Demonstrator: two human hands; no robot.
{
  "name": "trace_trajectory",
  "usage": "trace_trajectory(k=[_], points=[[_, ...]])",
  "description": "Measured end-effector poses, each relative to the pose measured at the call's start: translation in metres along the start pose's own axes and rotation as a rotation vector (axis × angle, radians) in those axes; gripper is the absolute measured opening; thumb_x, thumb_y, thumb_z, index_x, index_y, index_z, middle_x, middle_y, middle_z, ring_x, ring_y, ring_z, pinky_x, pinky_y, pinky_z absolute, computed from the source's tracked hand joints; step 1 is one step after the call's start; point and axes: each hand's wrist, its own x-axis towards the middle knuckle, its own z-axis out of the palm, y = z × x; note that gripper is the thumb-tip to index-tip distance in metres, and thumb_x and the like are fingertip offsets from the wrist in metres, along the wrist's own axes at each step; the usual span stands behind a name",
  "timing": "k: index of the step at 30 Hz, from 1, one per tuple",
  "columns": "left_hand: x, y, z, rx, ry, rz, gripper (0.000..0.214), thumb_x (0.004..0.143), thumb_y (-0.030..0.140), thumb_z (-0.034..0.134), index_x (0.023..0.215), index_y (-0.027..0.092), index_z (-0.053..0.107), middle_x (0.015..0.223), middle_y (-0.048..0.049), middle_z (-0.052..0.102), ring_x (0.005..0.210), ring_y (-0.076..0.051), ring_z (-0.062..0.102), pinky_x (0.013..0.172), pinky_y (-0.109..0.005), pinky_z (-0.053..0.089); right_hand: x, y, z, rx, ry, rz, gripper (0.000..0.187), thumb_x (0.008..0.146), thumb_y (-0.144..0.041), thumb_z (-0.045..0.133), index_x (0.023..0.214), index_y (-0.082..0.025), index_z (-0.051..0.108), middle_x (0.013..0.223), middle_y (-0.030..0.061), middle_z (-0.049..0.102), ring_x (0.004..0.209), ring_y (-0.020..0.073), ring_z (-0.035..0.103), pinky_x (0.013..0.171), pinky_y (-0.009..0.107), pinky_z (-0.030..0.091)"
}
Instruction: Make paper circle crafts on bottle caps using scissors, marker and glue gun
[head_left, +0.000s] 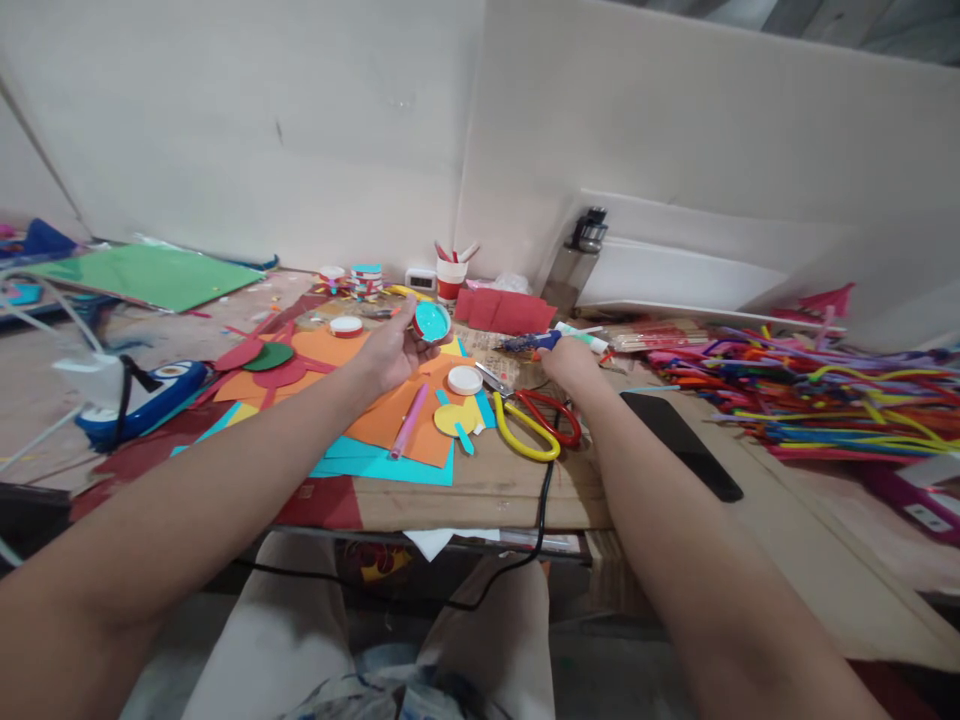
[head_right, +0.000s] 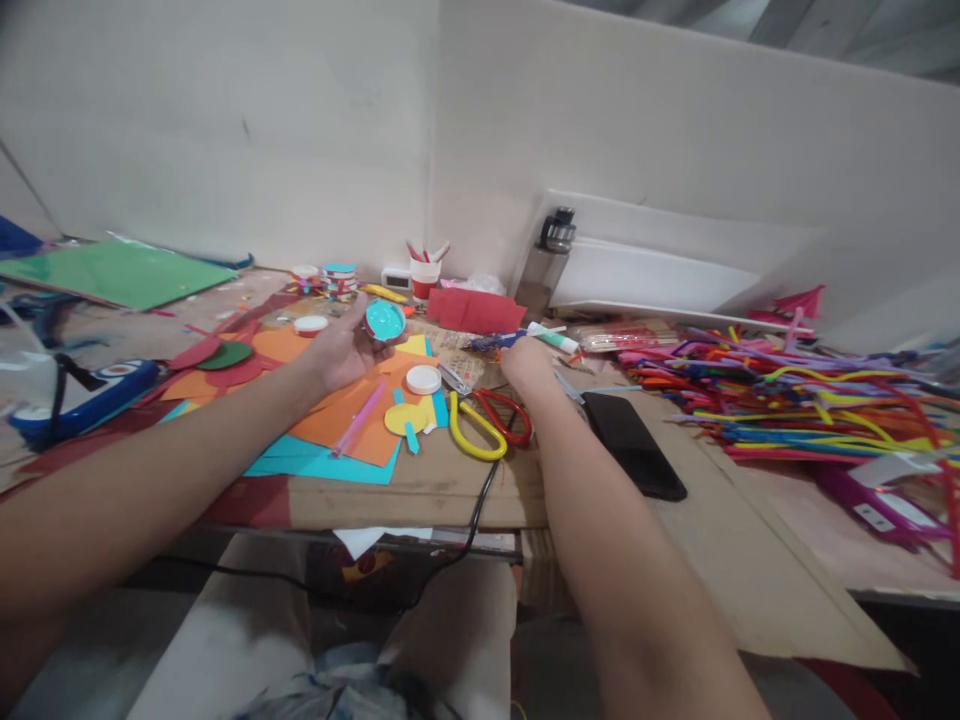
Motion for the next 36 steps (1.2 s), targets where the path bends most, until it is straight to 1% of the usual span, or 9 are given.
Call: trace_trajectory(k=[2, 4, 8, 12, 15, 21, 26, 31, 36], points=[[0.0, 0.0, 0.0, 0.001, -0.002, 0.001, 0.051, 0.085, 0.065, 0.057, 0.097, 0.017, 0.068, 0.086, -0.0093, 0.074, 0.079, -0.019, 0.072, 0.059, -0.024, 0.049, -0.008, -0.008, -0.004, -0.064, 0.09, 0.076, 0.041, 0.084, -0.028, 0.063, 0.113, 0.0, 0.066, 0.123, 0.035, 0.059, 0.121, 0.0432, 0.055, 0.096, 0.055, 0.042], [0.0, 0.001, 0.0, 0.005, 0.002, 0.007, 0.05, 0.086, 0.065, 0.057, 0.097, 0.017, 0.068, 0.085, -0.0094, 0.074, 0.079, -0.02, 0.072, 0.059, -0.024, 0.049, -0.02, -0.021, -0.008, -0.058, 0.176, 0.002, 0.038, 0.085, -0.031, 0.064, 0.114, -0.007, 0.066, 0.126, 0.0275, 0.06, 0.12, 0.0376, 0.054, 0.097, 0.05, 0.042], [0.0, 0.002, -0.001, 0.009, 0.002, 0.017, 0.048, 0.086, 0.063, 0.058, 0.092, 0.017, 0.068, 0.082, -0.0086, 0.074, 0.076, -0.018, 0.072, 0.057, -0.023, 0.049, -0.051, -0.049, -0.018, 0.315, -0.194, -0.457, 0.023, 0.089, -0.032, 0.057, 0.103, -0.017, 0.068, 0.096, 0.0071, 0.071, 0.083, 0.0183, 0.063, 0.073, 0.028, 0.045], [0.0, 0.002, -0.001, 0.011, 0.002, 0.03, 0.046, 0.087, 0.061, 0.058, 0.088, 0.017, 0.067, 0.082, -0.0076, 0.074, 0.073, -0.017, 0.071, 0.057, -0.023, 0.049, -0.072, -0.061, -0.019, 0.194, -0.408, -0.605, 0.019, 0.082, -0.037, 0.067, 0.088, -0.019, 0.071, 0.083, 0.0032, 0.07, 0.073, 0.0162, 0.059, 0.063, 0.026, 0.038], [-0.001, 0.002, 0.0, 0.021, -0.005, 0.026, 0.046, 0.087, 0.061, 0.058, 0.092, 0.017, 0.068, 0.084, -0.0083, 0.074, 0.074, -0.017, 0.072, 0.057, -0.023, 0.049, -0.078, -0.063, -0.013, 0.063, -0.463, -0.641, 0.021, 0.077, -0.038, 0.071, 0.087, -0.019, 0.071, 0.083, 0.0038, 0.069, 0.073, 0.0169, 0.058, 0.06, 0.026, 0.034], [-0.003, 0.003, 0.003, 0.03, -0.01, 0.033, 0.044, 0.089, 0.058, 0.057, 0.09, 0.016, 0.067, 0.084, -0.0078, 0.074, 0.073, -0.017, 0.071, 0.057, -0.023, 0.048, -0.077, -0.064, -0.007, 0.173, -0.449, -0.488, 0.024, 0.067, -0.028, 0.079, 0.084, -0.019, 0.063, 0.079, 0.0012, 0.067, 0.065, 0.0142, 0.056, 0.054, 0.025, 0.034], [-0.004, 0.003, 0.002, 0.047, -0.063, 0.011, 0.044, 0.09, 0.057, 0.056, 0.093, 0.014, 0.067, 0.087, -0.0086, 0.074, 0.077, -0.017, 0.071, 0.059, -0.023, 0.05, -0.068, -0.062, -0.015, 0.691, -0.533, -0.169, 0.018, 0.077, -0.012, 0.071, 0.074, -0.02, 0.055, 0.057, -0.0054, 0.058, 0.045, 0.0107, 0.054, 0.047, 0.023, 0.041], [-0.007, 0.0, 0.006, 0.045, -0.123, -0.016, 0.038, 0.092, 0.052, 0.056, 0.091, 0.015, 0.066, 0.084, -0.0065, 0.073, 0.074, -0.015, 0.068, 0.064, -0.025, 0.052, -0.061, -0.062, -0.024, 1.112, -0.31, 0.01, 0.015, 0.083, -0.008, 0.065, 0.078, -0.018, 0.055, 0.055, -0.0061, 0.059, 0.047, 0.0086, 0.059, 0.049, 0.02, 0.051], [-0.014, -0.007, 0.012, 0.083, -0.217, -0.069, 0.034, 0.093, 0.047, 0.057, 0.092, 0.015, 0.068, 0.085, -0.0058, 0.073, 0.072, -0.015, 0.066, 0.069, -0.028, 0.054, -0.06, -0.068, -0.02, 1.278, -0.206, -0.024, 0.014, 0.081, -0.014, 0.07, 0.08, -0.018, 0.057, 0.061, -0.0068, 0.061, 0.049, 0.0064, 0.059, 0.051, 0.02, 0.055]])
